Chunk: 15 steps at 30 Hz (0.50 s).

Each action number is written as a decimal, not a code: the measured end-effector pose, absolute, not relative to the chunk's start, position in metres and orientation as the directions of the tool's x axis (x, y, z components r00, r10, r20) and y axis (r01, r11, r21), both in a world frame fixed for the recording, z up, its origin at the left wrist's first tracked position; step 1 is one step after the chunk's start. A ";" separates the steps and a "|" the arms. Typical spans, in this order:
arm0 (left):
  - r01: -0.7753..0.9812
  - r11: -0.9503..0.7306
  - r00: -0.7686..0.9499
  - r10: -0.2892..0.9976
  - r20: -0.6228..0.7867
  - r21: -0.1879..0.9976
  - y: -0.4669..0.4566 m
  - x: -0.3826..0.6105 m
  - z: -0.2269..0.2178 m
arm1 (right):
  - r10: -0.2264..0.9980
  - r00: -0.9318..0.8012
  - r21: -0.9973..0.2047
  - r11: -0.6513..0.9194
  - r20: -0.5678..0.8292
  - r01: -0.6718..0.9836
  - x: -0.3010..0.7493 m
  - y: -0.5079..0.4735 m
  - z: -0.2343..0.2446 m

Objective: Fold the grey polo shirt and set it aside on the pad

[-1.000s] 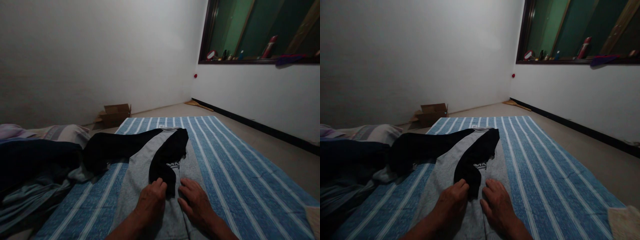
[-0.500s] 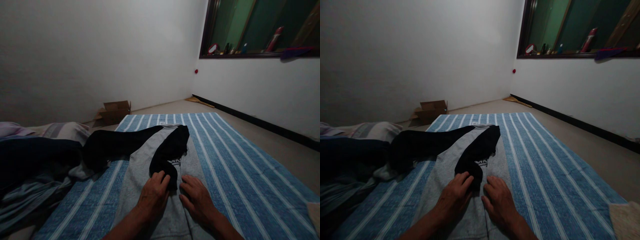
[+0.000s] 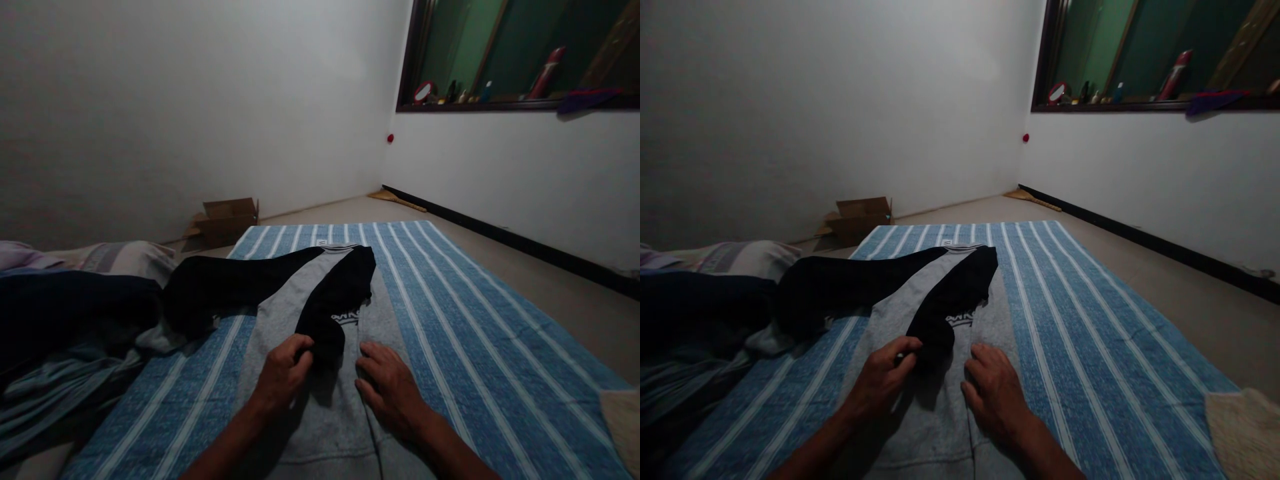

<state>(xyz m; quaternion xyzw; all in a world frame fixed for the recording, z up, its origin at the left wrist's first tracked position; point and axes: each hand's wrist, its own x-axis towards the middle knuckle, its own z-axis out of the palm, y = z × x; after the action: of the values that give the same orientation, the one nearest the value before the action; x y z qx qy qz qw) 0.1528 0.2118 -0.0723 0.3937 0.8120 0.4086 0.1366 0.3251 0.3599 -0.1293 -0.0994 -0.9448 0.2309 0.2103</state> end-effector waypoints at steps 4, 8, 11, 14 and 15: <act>0.216 0.370 -0.837 0.547 -0.024 0.904 0.198 0.134 -0.050 | 0.299 -0.892 -0.462 0.879 0.338 0.119 0.318 0.366 -0.123; -0.037 0.166 -0.937 0.337 -0.092 0.985 0.189 0.109 -0.032 | 0.331 -0.915 -0.330 0.911 0.231 0.246 0.300 0.378 -0.109; -0.134 -0.036 -0.963 0.241 -0.122 0.990 0.192 0.093 -0.017 | 0.392 -0.915 -0.202 0.908 0.100 0.367 0.281 0.389 -0.096; -0.138 -0.106 -0.970 0.217 -0.113 0.985 0.201 0.082 -0.001 | 0.438 -0.898 -0.171 0.889 0.046 0.425 0.263 0.397 -0.085; -0.093 -0.109 -0.973 0.223 -0.067 0.990 0.204 0.079 0.004 | 0.448 -0.893 -0.168 0.884 0.041 0.436 0.258 0.399 -0.083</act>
<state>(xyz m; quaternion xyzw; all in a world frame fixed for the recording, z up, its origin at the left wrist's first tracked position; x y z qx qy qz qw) 0.0788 0.2041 0.0042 0.0494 0.6591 0.7429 0.1061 0.2576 0.3994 -0.0834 -0.2278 -0.9698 0.0772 0.0395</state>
